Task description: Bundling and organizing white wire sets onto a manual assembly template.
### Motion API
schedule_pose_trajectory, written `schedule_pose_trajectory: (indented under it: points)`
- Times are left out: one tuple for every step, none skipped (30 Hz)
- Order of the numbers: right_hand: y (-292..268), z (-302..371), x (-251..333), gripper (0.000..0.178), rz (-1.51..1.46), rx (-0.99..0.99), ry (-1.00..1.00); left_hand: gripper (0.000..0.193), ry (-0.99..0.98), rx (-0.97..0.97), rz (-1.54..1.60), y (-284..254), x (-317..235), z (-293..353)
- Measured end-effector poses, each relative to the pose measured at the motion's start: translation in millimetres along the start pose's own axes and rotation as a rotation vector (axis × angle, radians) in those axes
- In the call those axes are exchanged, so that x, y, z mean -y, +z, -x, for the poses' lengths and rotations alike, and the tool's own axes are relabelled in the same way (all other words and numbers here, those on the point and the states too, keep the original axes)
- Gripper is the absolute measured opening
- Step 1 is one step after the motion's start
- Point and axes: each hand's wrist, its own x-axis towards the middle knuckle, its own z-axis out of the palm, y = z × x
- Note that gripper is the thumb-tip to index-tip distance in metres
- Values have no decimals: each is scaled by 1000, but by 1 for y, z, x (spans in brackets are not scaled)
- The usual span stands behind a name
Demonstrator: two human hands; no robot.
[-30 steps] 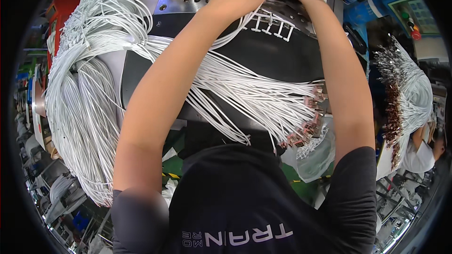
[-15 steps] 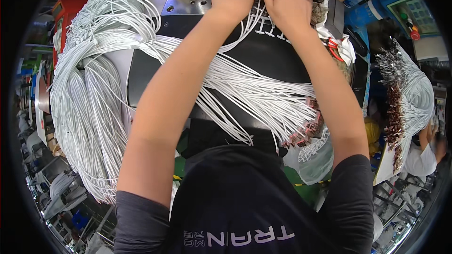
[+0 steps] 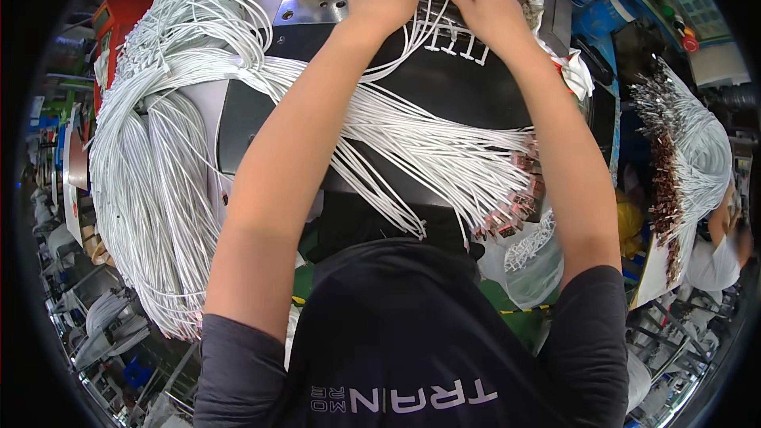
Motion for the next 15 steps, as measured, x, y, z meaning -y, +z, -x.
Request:
schedule_pose_trajectory:
  points:
    - [-15, 15, -2, 36, -83, -4, 75, 43, -15, 6, -61, -15, -6, 0]
    - [-33, 38, -7, 37, -180, -22, 96, 43, -26, -1, -133, -36, -14, 4]
    - [-48, 66, -11, 31, -375, -103, 116, 28, 29, -226, -87, -59, -22, 9]
    - [-66, 100, -19, 27, -331, -282, 78, 25, -116, -85, 144, -89, -29, 30]
    - [-77, 134, -28, 27, -235, -544, 137, 24, -365, 50, 470, -124, -37, 54]
    - [-87, 176, -34, 27, -370, -732, 329, 24, -701, 201, 685, -160, -45, 89]
    - [-96, 216, -41, 28, -311, -868, 442, 32, -761, 360, 1190, -186, -45, 119]
    - [-101, 255, -45, 32, -90, -841, 519, 41, -912, 431, 1588, -209, -48, 158]
    - [-95, 294, -41, 31, -74, -802, 596, 42, -973, 511, 1784, -218, -44, 195]
    - [-84, 328, -33, 26, -110, -623, 593, 42, -1267, 514, 1653, -223, -45, 232]
    - [-69, 360, -19, 25, -91, -425, 586, 41, -1457, 510, 1580, -225, -43, 263]
    - [-50, 385, -5, 23, -219, -236, 688, 41, -1491, 482, 1549, -219, -38, 287]
    - [-26, 406, 11, 11, -336, -177, 666, 37, -1564, 272, 1434, -214, -36, 305]
    - [-3, 424, 28, 12, -535, -125, 802, 33, -1628, 65, 1307, -206, -34, 315]
    - [16, 436, 36, 17, -799, -182, 939, 29, -1648, -125, 1206, -200, -31, 321]
